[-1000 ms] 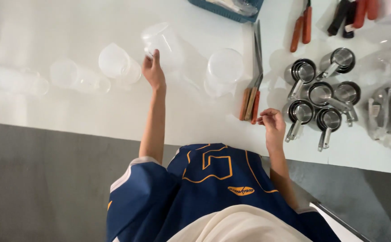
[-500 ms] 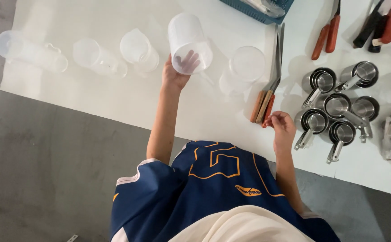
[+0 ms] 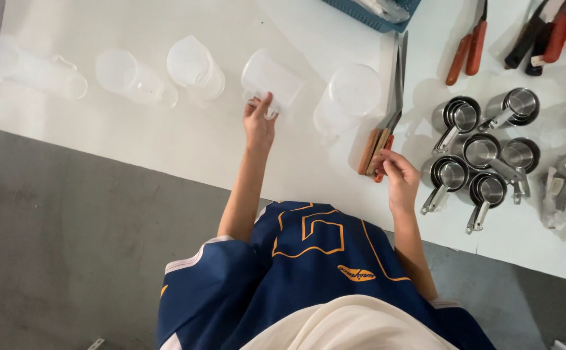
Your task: Organizing various kitchen utensils including scoops, measuring cups, and spatulas on a work surface.
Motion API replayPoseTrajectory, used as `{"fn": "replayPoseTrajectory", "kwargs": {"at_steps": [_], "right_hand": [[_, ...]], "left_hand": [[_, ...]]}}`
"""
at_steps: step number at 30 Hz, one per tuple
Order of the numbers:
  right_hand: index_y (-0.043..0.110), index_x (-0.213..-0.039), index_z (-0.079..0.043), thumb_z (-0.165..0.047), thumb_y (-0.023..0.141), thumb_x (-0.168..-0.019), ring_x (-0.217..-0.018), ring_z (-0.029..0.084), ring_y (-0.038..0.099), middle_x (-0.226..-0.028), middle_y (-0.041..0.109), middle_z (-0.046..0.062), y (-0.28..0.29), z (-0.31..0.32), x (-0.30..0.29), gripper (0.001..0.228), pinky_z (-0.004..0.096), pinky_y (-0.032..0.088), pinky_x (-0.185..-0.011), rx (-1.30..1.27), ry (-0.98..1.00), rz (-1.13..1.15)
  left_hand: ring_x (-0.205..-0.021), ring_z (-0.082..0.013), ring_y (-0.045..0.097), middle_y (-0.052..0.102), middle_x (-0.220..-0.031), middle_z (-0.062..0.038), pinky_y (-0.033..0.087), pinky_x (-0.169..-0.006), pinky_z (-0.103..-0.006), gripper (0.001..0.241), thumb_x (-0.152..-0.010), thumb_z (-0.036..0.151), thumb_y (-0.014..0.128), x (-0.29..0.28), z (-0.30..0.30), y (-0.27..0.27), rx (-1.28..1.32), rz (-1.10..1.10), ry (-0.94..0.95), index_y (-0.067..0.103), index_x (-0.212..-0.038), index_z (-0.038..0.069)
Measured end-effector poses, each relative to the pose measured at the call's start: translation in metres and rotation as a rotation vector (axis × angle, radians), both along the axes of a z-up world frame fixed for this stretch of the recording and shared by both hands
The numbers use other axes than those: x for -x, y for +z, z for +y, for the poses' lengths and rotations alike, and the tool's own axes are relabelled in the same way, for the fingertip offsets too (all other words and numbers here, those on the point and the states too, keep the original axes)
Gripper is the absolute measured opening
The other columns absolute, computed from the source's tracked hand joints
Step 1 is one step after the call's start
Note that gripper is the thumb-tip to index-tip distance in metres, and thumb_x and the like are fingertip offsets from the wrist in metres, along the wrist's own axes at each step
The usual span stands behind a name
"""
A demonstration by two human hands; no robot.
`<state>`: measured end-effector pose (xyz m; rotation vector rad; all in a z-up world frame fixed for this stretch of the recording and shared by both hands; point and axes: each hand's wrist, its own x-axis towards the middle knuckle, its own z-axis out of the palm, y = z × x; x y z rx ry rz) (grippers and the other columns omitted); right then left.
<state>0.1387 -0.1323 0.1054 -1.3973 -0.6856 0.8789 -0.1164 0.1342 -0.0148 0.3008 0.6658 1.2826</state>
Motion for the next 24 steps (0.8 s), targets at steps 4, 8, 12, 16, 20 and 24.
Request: {"fn": "replayPoseTrajectory", "kwargs": {"at_steps": [4, 8, 12, 16, 20, 24], "right_hand": [[0.07, -0.12, 0.005, 0.003, 0.054, -0.103, -0.088, 0.016, 0.07, -0.104, 0.073, 0.011, -0.003, -0.002, 0.001, 0.023, 0.03, 0.054, -0.071, 0.05, 0.002, 0.073], [0.067, -0.124, 0.006, 0.004, 0.054, -0.105, -0.091, 0.021, 0.069, -0.106, 0.073, 0.014, -0.016, -0.008, -0.004, 0.023, 0.033, 0.055, -0.078, 0.004, 0.025, 0.115], [0.063, -0.131, 0.005, -0.002, 0.054, -0.107, -0.109, 0.027, 0.069, -0.118, 0.07, 0.016, 0.008, -0.005, -0.001, 0.027, 0.037, 0.056, -0.1, -0.185, 0.119, 0.319], [0.057, -0.144, 0.006, -0.026, 0.057, -0.112, -0.128, 0.032, 0.063, -0.137, 0.064, 0.02, 0.059, 0.01, 0.014, 0.045, 0.042, 0.049, -0.113, -0.272, 0.246, 0.372], [0.028, -0.164, -0.001, -0.061, 0.039, -0.106, -0.157, 0.031, 0.03, -0.169, 0.031, 0.019, 0.095, 0.022, 0.034, 0.085, 0.049, 0.026, -0.128, -0.382, 0.361, 1.098], [0.007, -0.167, -0.004, -0.073, 0.026, -0.102, -0.162, 0.027, 0.005, -0.176, 0.005, 0.014, 0.11, 0.027, 0.053, 0.097, 0.053, 0.01, -0.131, -0.49, 0.521, 1.457]], "left_hand": [[-0.09, -0.0115, 0.062, 0.061, -0.094, 0.006, 0.042, -0.069, -0.03, 0.027, -0.088, -0.003, 0.074, 0.001, -0.027, 0.047, -0.074, 0.132, 0.019, 0.063, -0.1, 0.019], [-0.119, -0.0316, 0.061, 0.058, -0.127, -0.019, 0.056, -0.096, -0.046, 0.018, -0.102, 0.018, 0.065, 0.015, -0.054, 0.104, -0.034, -0.342, -0.029, 0.055, -0.106, 0.004], [-0.143, -0.0466, 0.043, 0.031, -0.158, -0.037, 0.057, -0.105, -0.0451, 0.061, -0.107, 0.041, 0.053, 0.032, -0.08, 0.161, 0.202, -0.814, -0.162, 0.05, -0.134, -0.014], [-0.141, -0.0447, 0.047, 0.033, -0.156, -0.043, 0.059, -0.104, -0.0438, 0.061, -0.107, 0.042, 0.054, 0.037, -0.091, 0.169, 0.149, -0.82, -0.294, 0.048, -0.135, -0.012], [-0.139, -0.0452, 0.049, 0.036, -0.155, -0.04, 0.057, -0.102, -0.044, 0.062, -0.105, 0.039, 0.054, 0.038, -0.093, 0.162, 0.16, -0.694, -0.194, 0.044, -0.139, -0.012], [-0.138, -0.0461, 0.052, 0.044, -0.153, -0.032, 0.053, -0.103, -0.0449, 0.062, -0.107, 0.033, 0.053, 0.047, -0.093, 0.15, 0.093, -0.648, -0.113, 0.039, -0.149, -0.01]]}}
